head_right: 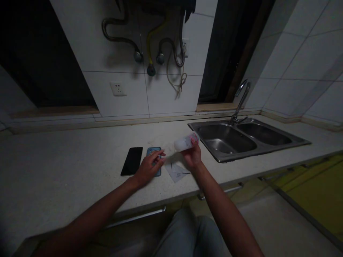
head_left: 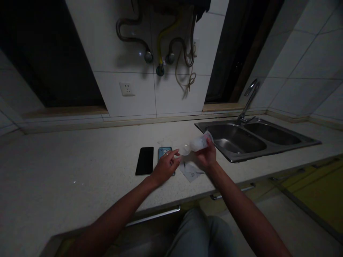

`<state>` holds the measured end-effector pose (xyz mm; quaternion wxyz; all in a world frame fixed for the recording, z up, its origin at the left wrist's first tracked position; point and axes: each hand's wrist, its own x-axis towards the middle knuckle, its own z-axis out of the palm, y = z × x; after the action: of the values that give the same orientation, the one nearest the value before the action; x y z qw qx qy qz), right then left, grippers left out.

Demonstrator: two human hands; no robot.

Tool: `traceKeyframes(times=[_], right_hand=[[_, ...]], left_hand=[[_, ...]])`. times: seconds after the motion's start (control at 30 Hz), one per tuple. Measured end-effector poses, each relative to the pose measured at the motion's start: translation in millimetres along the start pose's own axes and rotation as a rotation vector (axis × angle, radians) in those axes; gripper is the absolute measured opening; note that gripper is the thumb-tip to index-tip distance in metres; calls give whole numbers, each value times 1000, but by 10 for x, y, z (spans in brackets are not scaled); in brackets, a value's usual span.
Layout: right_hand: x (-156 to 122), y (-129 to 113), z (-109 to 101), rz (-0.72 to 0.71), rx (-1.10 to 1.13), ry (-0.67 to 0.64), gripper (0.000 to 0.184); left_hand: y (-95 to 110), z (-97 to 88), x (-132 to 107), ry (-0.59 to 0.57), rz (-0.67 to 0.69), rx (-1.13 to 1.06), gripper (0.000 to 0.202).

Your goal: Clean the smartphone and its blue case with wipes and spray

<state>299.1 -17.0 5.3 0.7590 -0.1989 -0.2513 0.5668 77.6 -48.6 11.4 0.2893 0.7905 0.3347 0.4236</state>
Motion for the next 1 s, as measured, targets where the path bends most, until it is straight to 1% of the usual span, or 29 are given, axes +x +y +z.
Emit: traceKeyframes(times=[0.07,0.13,0.17,0.23,0.27,0.3,0.33,0.43,0.47,0.53,0.6,0.67,0.73,0.8,0.87,0.9,0.97,1.0], right_hand=[[30,-40,-5,-18,67,45,26],[68,-80,-23,-40,109,84,30],[87,-97,-39,-46,120,99,33],[120,-122,-78,-51,128,118,37],[132,-128,-96,-50,120,117,39],[138,-131,-110,-49,107,112,40],[140,-130,-119,-48,96,104,40],[123,-110,-110,-36,75,82,38],[115,-101,-99,-27,70,80,37],[103,-82,-78,-4,52,84,35],[100,-71,-71,11,34,87,34],[110,-70,-80,-2,30,76,32],[126,-79,-99,-29,26,56,31],[144,-91,-115,-45,24,54,31],[156,-100,-123,-52,30,71,33],[160,-101,-124,-54,35,81,34],[159,-97,-121,-49,39,99,37],[154,-92,-118,-40,32,108,38]], left_hand=[[1,12,-13,-31,143,189,26],[10,61,-8,-111,255,346,25],[18,99,4,-163,294,410,27],[35,192,46,-280,337,484,37],[41,242,75,-331,346,485,40],[44,289,106,-368,349,459,37],[45,331,138,-390,350,412,30],[49,400,209,-396,319,209,1],[56,403,220,-379,291,129,6],[81,386,231,-322,212,-33,9],[111,350,243,-252,125,-169,6],[126,302,275,-174,2,-274,7],[110,240,330,-79,-198,-421,15],[66,161,391,-2,-462,-675,20],[12,71,438,-15,-708,-957,19],[-12,27,452,-20,-809,-1064,20],[-39,-44,461,2,-935,-1223,22],[-43,-68,459,26,-962,-1276,22]])
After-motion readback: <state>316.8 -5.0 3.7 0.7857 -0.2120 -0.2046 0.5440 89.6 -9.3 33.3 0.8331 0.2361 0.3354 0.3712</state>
